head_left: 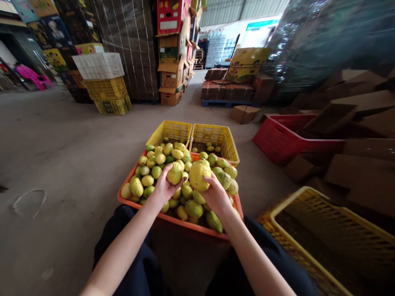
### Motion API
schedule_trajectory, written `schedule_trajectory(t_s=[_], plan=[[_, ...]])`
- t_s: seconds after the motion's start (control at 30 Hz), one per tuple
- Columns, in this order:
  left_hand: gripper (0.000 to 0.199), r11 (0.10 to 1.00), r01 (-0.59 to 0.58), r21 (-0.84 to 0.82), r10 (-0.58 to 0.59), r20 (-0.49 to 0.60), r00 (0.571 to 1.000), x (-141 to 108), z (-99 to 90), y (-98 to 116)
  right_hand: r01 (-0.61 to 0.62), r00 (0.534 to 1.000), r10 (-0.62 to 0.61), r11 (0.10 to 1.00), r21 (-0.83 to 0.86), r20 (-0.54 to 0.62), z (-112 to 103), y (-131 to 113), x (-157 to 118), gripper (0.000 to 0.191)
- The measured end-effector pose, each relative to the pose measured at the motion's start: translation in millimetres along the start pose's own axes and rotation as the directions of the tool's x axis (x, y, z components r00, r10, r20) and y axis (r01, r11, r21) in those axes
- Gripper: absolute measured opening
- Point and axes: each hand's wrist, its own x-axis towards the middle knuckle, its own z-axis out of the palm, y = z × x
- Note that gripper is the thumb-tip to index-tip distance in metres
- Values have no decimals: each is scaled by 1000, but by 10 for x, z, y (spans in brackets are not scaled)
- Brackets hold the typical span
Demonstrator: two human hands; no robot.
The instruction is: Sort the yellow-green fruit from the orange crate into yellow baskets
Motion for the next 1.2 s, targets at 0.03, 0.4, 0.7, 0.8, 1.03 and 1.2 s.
schedule_trajectory(t_s=[0.03,0.4,0.7,0.8,1.03,1.2], plan=[[29,1000,-25,2,25,-4,1000,11,-12,-4,4,1000,-4,1000,4,10,-9,0,-1,51],[42,997,76,8,-76,31,997,-26,-40,41,-48,981,67,993,107,-183,-174,129,112,50],[34,995,100,-1,-100,96,990,-49,-13,5,-33,980,60,989,146,-191,-167,27,61,43],[33,996,90,8,-90,26,996,-69,7,24,-61,981,101,971,229,-168,-134,17,53,36],[47,990,134,42,-134,-10,991,-51,-6,86,-166,941,251,927,337,-225,-10,-79,14,13],[48,989,137,46,-137,-6,991,33,-60,30,-262,915,349,896,359,-202,63,-151,-44,19]])
